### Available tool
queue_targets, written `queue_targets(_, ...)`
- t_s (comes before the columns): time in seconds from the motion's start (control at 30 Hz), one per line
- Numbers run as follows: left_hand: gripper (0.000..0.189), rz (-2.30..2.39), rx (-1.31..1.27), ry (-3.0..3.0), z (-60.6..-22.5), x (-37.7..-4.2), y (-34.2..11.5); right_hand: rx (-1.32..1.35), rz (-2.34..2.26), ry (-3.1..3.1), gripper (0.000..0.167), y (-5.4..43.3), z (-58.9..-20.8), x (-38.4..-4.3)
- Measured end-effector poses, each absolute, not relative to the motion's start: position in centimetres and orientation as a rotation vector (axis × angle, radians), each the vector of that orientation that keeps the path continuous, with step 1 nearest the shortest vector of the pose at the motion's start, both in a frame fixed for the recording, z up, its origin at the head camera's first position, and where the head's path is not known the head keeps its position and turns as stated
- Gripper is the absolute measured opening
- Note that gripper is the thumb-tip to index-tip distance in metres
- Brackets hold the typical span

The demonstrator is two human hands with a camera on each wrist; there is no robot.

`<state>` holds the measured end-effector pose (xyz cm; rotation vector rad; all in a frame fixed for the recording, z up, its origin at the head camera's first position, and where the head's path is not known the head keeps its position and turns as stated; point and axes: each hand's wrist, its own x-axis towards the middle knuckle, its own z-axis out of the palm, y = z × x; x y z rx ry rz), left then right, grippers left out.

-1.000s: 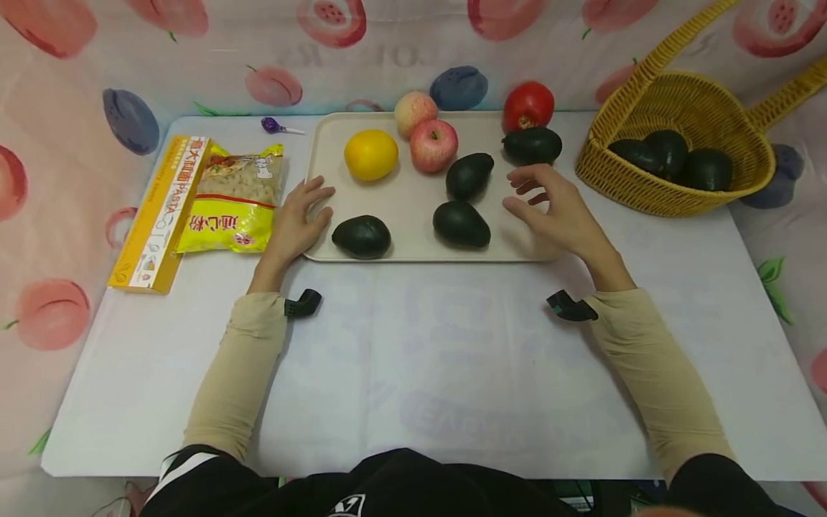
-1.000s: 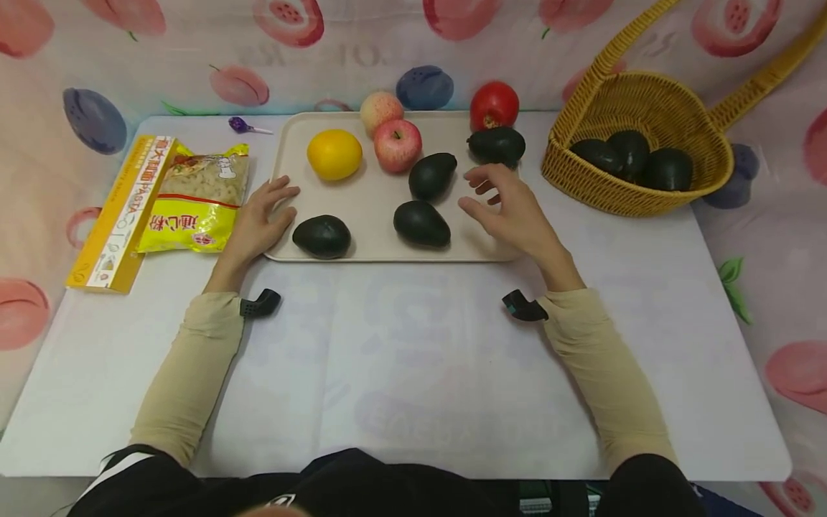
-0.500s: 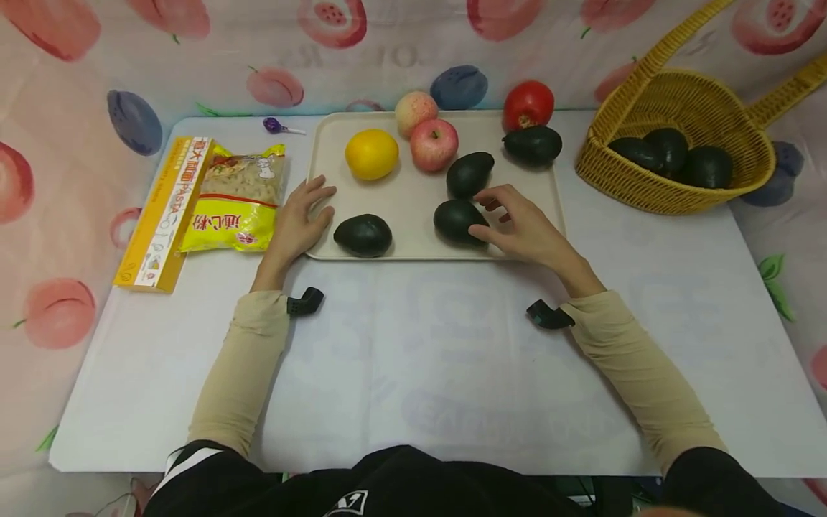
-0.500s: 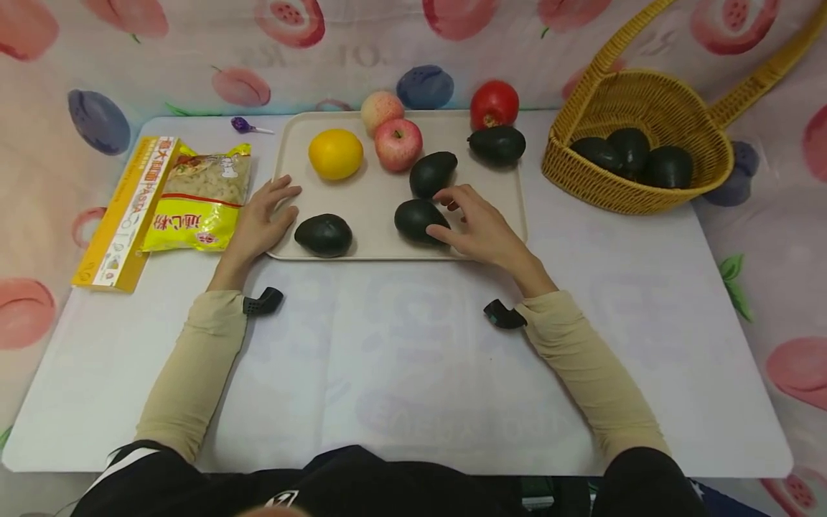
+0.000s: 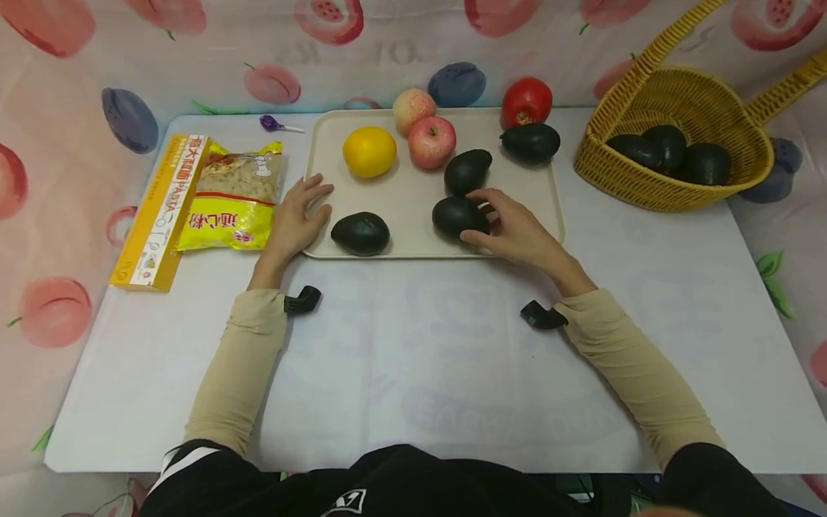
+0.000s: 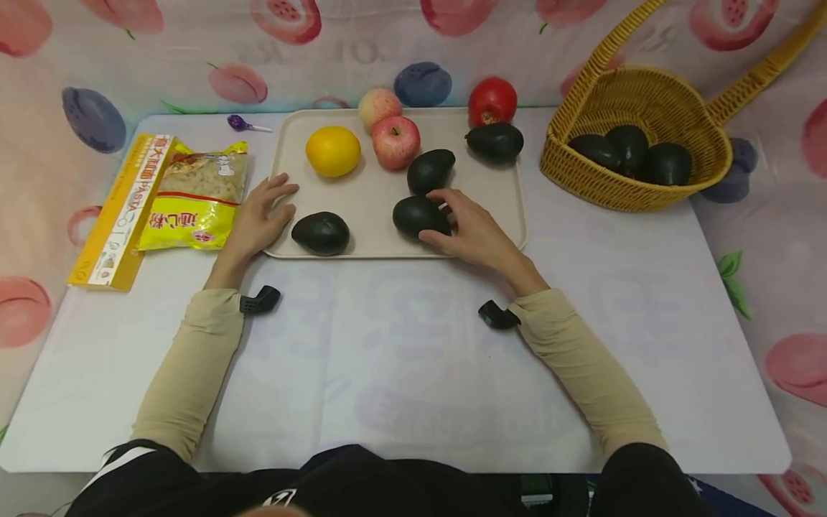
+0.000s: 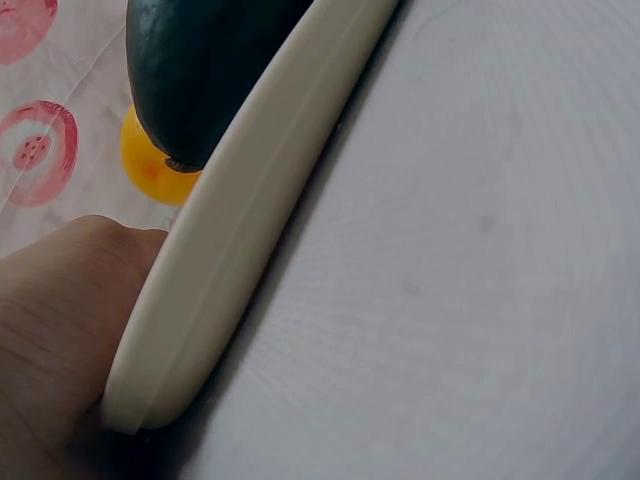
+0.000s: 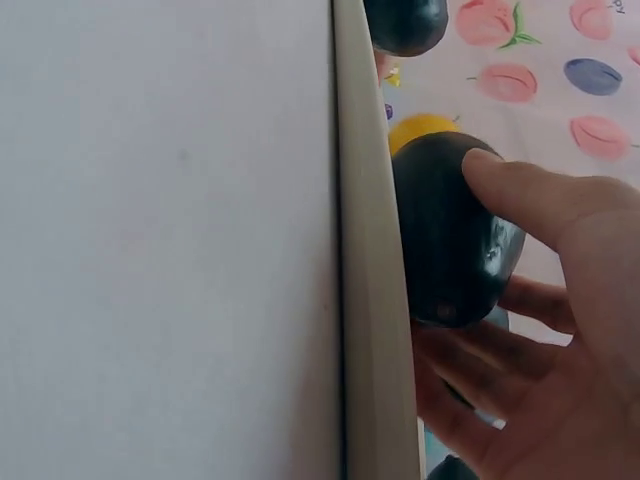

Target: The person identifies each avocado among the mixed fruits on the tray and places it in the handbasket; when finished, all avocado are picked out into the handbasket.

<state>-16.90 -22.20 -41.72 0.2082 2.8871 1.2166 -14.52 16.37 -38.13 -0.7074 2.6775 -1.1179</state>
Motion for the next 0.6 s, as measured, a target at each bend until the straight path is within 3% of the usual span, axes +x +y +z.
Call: queue_targets(0.6, 0.040, 1.227, 0.212, 2.886, -41.7, -16.7, -22.3, -0.797, -1.293, 2.713, 0.061, 17.1, -37.0, -14.8)
